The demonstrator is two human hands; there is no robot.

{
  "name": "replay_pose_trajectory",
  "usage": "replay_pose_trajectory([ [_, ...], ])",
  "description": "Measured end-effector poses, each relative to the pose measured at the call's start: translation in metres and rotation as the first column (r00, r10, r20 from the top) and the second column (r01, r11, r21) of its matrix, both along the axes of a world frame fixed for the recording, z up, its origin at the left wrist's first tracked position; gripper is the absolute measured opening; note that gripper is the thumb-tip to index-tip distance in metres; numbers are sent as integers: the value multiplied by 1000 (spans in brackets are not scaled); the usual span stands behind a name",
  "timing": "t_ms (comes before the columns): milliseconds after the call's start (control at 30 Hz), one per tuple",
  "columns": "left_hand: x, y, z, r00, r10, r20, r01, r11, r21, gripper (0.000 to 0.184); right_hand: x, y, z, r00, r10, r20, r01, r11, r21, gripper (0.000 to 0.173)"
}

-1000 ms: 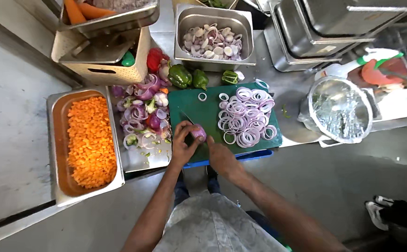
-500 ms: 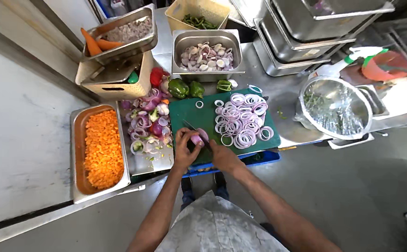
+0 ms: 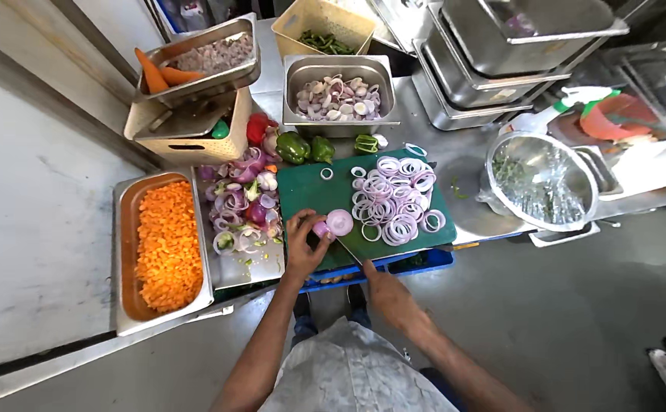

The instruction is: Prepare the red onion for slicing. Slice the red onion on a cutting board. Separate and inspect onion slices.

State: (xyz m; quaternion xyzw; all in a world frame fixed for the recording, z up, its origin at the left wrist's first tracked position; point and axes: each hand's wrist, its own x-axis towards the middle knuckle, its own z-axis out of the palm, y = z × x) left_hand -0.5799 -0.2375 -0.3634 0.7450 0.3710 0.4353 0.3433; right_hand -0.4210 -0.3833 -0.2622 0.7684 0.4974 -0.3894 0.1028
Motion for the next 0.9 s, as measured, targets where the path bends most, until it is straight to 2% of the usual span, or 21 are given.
replay_pose_trajectory([
  [233, -7, 9, 7, 999, 41, 33, -41, 999, 4, 36, 21, 20, 9, 996, -87, 12, 85, 991, 99, 32],
  [433, -15, 13, 6, 984, -79, 161, 106, 981, -164, 36, 6, 29, 8, 994, -79, -82, 87, 991, 98, 34],
  [567, -18, 8, 11, 976, -72, 207, 127, 955, -269, 33, -7, 35, 8, 996, -70, -58, 74, 994, 75, 34],
  [733, -14, 11, 3, 932, -91, 352, 198, 938, -284, 46, -9, 34, -6, 998, -50, -38, 52, 997, 60, 39],
  [900, -15, 13, 1, 901, -105, 420, 234, 935, -267, 41, -5, 29, 30, 999, -22, 33, 18, 992, 122, 28],
])
